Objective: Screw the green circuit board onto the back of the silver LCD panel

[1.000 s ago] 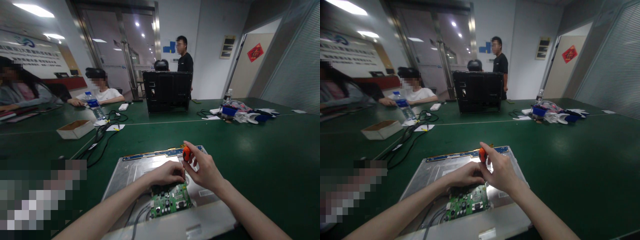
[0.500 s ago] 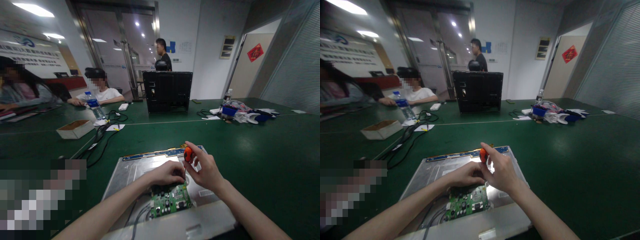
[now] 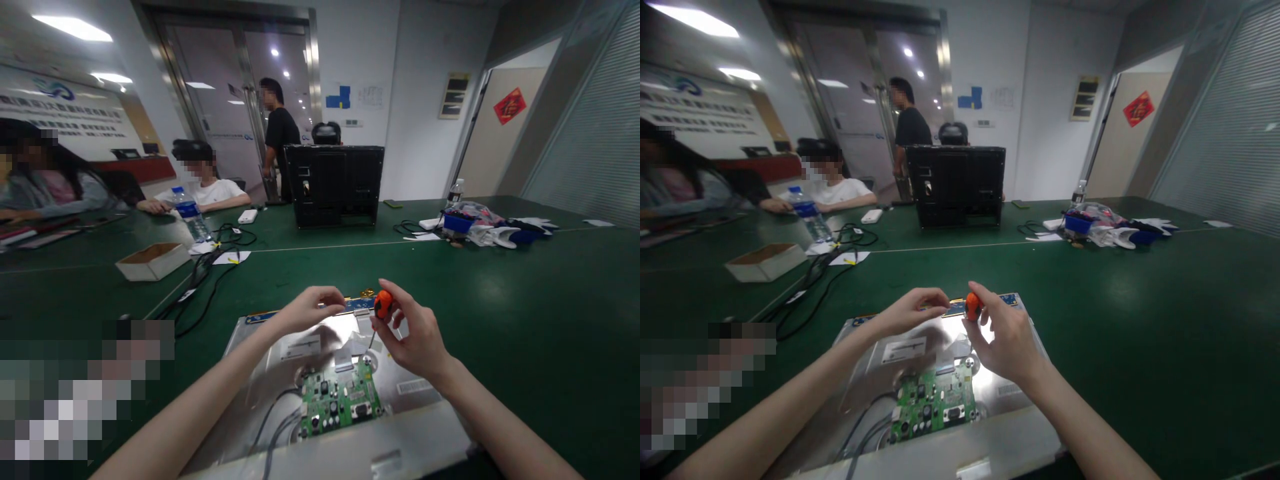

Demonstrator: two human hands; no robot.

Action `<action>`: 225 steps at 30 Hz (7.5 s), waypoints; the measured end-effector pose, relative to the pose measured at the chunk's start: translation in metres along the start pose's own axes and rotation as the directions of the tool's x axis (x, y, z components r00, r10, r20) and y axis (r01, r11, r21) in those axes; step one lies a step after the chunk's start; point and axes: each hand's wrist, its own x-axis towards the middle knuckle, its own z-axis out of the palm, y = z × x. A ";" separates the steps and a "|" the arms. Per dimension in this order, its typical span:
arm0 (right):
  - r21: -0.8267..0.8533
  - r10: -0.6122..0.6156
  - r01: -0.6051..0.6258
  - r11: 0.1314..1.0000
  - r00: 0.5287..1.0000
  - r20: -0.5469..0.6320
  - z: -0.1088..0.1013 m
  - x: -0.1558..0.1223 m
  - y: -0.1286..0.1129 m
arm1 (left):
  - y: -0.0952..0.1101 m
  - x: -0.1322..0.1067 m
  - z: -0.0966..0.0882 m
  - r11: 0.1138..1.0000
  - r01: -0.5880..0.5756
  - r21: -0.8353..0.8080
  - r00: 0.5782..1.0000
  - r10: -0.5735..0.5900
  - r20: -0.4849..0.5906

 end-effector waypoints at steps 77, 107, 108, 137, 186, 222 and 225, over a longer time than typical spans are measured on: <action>0.272 0.299 -0.306 0.912 0.952 0.066 0.001 -0.015 -0.015 | 0.030 -0.110 0.188 0.657 -0.100 0.747 0.801 0.499 -0.331; 0.210 0.193 -0.205 0.956 0.978 0.078 0.002 -0.018 -0.022 | 0.033 -0.106 0.189 0.583 -0.053 0.811 0.736 0.572 -0.363; 0.218 0.193 -0.208 0.953 0.977 0.088 0.003 -0.018 -0.021 | 0.034 -0.106 0.188 0.580 -0.049 0.813 0.729 0.578 -0.368; 0.153 0.015 -0.027 0.988 0.997 0.080 0.001 -0.023 -0.029 | 0.036 -0.105 0.189 0.624 -0.049 0.780 0.731 0.554 -0.397; 0.071 -0.121 0.121 0.990 0.993 -0.002 0.004 -0.024 -0.034 | 0.026 -0.108 0.194 0.666 -0.077 0.742 0.749 0.530 -0.398; 0.223 -0.123 0.103 0.969 0.989 0.080 -0.001 -0.020 -0.035 | 0.030 -0.107 0.192 0.620 -0.043 0.784 0.748 0.540 -0.386; 0.231 -0.137 0.122 0.965 0.989 0.050 -0.004 -0.017 -0.036 | 0.032 -0.107 0.191 0.616 -0.035 0.787 0.733 0.551 -0.399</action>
